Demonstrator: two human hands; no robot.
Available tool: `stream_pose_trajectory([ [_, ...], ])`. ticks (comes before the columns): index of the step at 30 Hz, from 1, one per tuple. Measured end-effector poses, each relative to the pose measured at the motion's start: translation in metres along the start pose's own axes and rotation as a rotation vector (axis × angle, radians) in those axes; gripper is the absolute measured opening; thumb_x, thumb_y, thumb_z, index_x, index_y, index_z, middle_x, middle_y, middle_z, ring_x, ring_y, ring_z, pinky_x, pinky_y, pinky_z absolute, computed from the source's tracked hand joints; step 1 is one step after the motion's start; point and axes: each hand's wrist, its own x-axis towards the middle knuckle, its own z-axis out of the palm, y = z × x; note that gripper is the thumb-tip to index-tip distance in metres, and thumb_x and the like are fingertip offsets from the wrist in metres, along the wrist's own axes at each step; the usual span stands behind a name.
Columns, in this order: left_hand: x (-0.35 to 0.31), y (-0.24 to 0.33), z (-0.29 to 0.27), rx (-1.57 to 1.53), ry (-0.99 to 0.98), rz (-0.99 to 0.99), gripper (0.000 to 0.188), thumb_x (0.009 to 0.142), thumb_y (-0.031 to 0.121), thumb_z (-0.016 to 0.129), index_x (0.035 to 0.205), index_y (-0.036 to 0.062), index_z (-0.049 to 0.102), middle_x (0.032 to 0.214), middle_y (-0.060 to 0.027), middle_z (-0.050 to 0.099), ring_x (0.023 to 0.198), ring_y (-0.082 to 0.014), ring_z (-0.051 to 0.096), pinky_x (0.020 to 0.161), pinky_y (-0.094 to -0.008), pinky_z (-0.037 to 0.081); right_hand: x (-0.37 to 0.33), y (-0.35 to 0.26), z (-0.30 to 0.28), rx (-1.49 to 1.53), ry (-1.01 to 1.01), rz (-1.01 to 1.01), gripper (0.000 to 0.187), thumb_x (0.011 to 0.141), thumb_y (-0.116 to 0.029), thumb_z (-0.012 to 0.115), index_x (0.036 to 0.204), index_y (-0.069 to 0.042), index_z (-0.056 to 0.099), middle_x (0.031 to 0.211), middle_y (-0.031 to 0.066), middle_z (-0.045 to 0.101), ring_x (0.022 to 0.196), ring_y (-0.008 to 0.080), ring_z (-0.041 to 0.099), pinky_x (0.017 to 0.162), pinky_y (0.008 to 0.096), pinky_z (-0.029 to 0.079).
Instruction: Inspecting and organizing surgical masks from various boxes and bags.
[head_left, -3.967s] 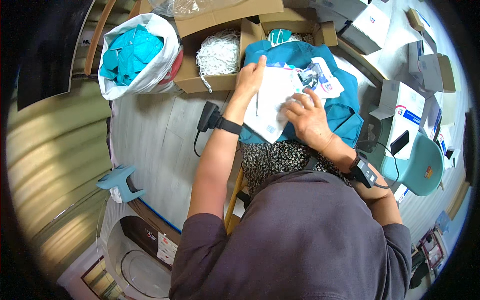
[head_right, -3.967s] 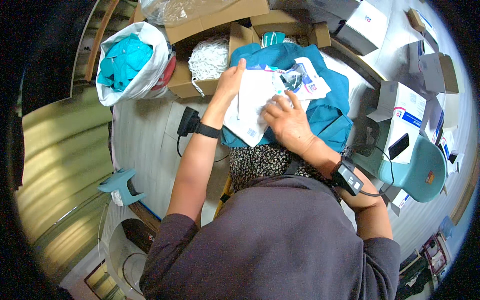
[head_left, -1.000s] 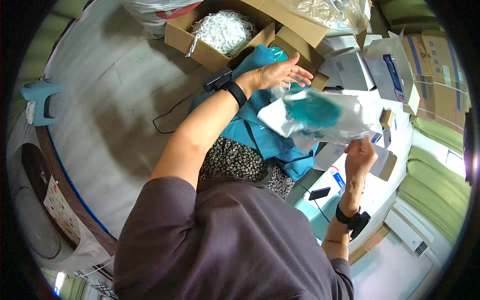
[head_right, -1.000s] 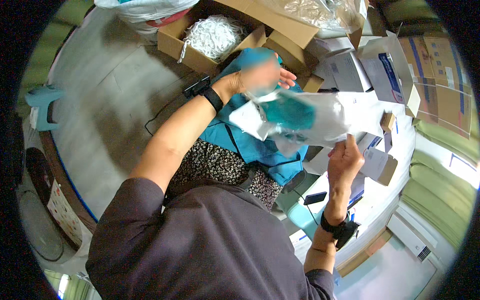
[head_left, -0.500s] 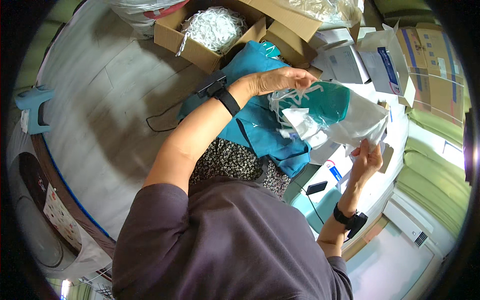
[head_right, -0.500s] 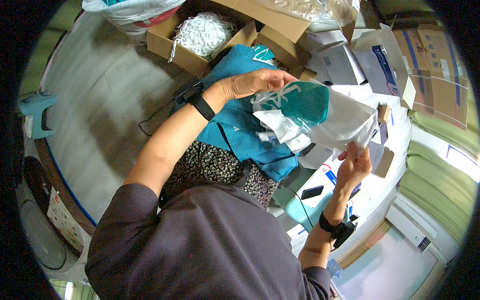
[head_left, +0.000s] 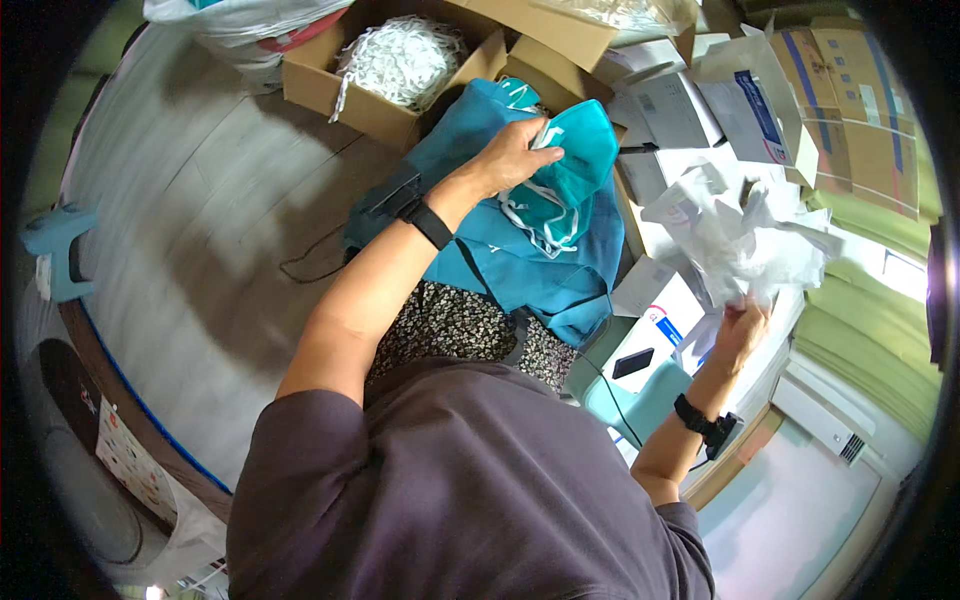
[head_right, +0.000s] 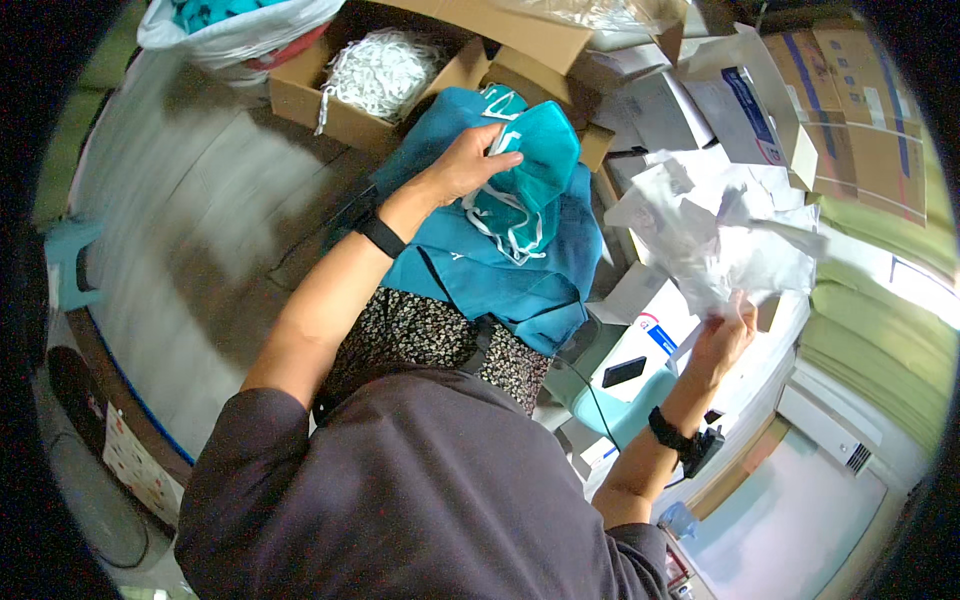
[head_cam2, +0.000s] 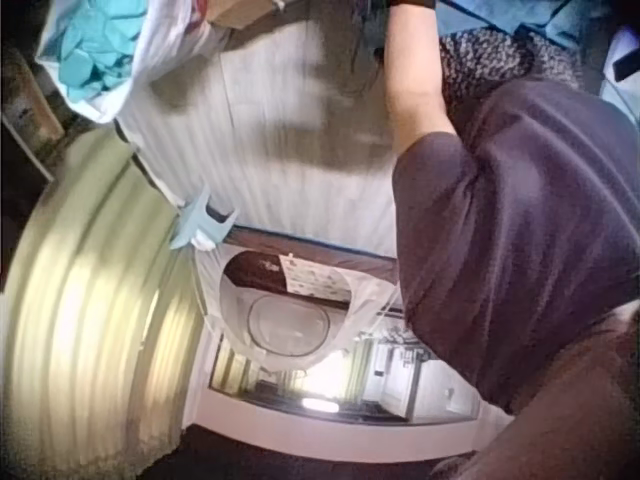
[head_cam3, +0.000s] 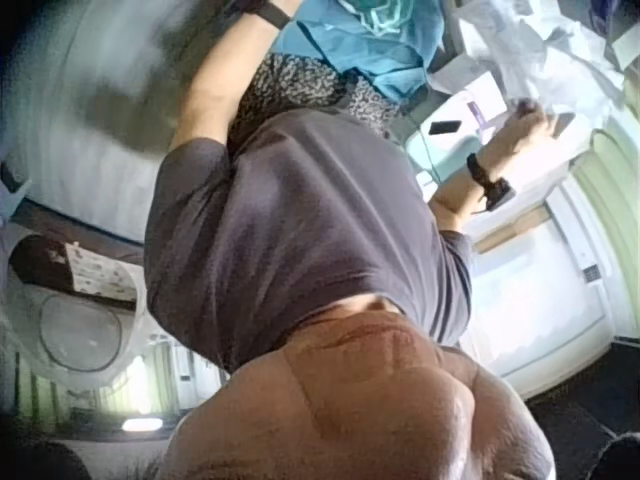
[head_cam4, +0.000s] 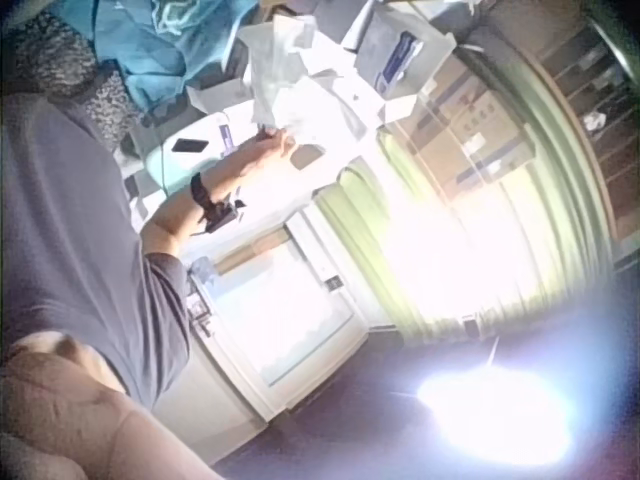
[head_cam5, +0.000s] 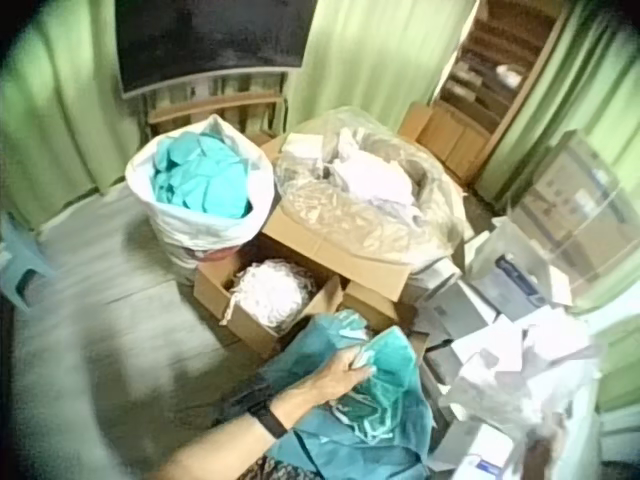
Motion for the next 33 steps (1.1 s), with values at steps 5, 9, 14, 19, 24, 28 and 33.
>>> stream_pose_trajectory([
  [5,-0.001,-0.005,0.005,-0.075,-0.158,-0.094,0.033,0.085,0.001,0.069,0.117,-0.0014,0.062,0.105,-0.0050,0.069,0.096,-0.0122,0.062,0.088,-0.0306,0.051,0.026,0.039,-0.019,0.388,-0.302,0.261,0.016,0.085,0.005,0.055,0.093,-0.009,0.054,0.077,-0.0010,0.056,0.060,0.0066,0.049,0.057,0.0204,0.046],
  [9,-0.004,-0.012,0.001,0.059,-0.247,-0.136,0.045,0.080,0.006,0.074,0.122,0.0004,0.059,0.112,-0.0073,0.067,0.103,-0.0161,0.060,0.092,-0.0328,0.049,0.027,0.066,-0.001,0.587,-0.409,0.365,0.021,0.087,0.003,0.051,0.106,-0.006,0.055,0.081,-0.0011,0.055,0.060,0.0074,0.046,0.060,0.0220,0.046],
  [14,-0.004,-0.085,-0.001,0.222,-0.093,-0.018,0.066,0.072,0.019,0.081,0.128,0.0015,0.051,0.114,-0.0101,0.062,0.099,-0.0192,0.059,0.087,-0.0344,0.050,0.015,0.070,0.092,0.423,-0.401,0.466,0.007,0.093,-0.001,0.052,0.095,-0.007,0.052,0.073,-0.0006,0.055,0.059,0.0087,0.048,0.057,0.0234,0.045],
  [19,-0.007,-0.046,-0.001,0.010,-0.199,-0.333,0.067,0.076,0.011,0.078,0.134,-0.0030,0.046,0.122,-0.0119,0.060,0.110,-0.0185,0.057,0.096,-0.0314,0.047,0.046,0.056,0.187,0.450,-0.500,0.460,0.003,0.095,-0.003,0.051,0.095,-0.006,0.051,0.073,0.0000,0.053,0.062,0.0109,0.051,0.056,0.0260,0.045],
  [24,-0.008,-0.042,-0.003,-0.135,-0.193,-0.301,0.063,0.080,0.004,0.074,0.136,-0.0011,0.046,0.127,-0.0117,0.059,0.117,-0.0196,0.055,0.102,-0.0326,0.043,0.131,0.009,0.311,0.612,-0.412,0.490,0.014,0.098,-0.009,0.046,0.088,-0.003,0.054,0.071,0.0019,0.053,0.064,0.0150,0.052,0.063,0.0262,0.046],
  [28,-0.005,-0.028,-0.011,-0.152,-0.187,-0.355,0.066,0.080,0.006,0.075,0.138,-0.0005,0.044,0.129,-0.0109,0.058,0.119,-0.0198,0.053,0.104,-0.0338,0.041,0.187,-0.036,0.404,0.761,-0.415,0.556,0.038,0.100,-0.024,0.050,0.121,0.007,0.042,0.107,0.0207,0.057,0.094,0.0301,0.060,0.085,0.0431,0.054],
  [33,-0.007,-0.044,-0.014,-0.328,-0.176,-0.348,0.071,0.080,0.007,0.074,0.142,0.0010,0.039,0.133,-0.0102,0.055,0.122,-0.0199,0.051,0.107,-0.0352,0.040,0.199,-0.037,0.430,0.710,-0.838,0.427,0.062,0.099,-0.032,0.053,0.121,0.023,0.036,0.118,0.0357,0.056,0.113,0.0390,0.059,0.103,0.0430,0.049],
])
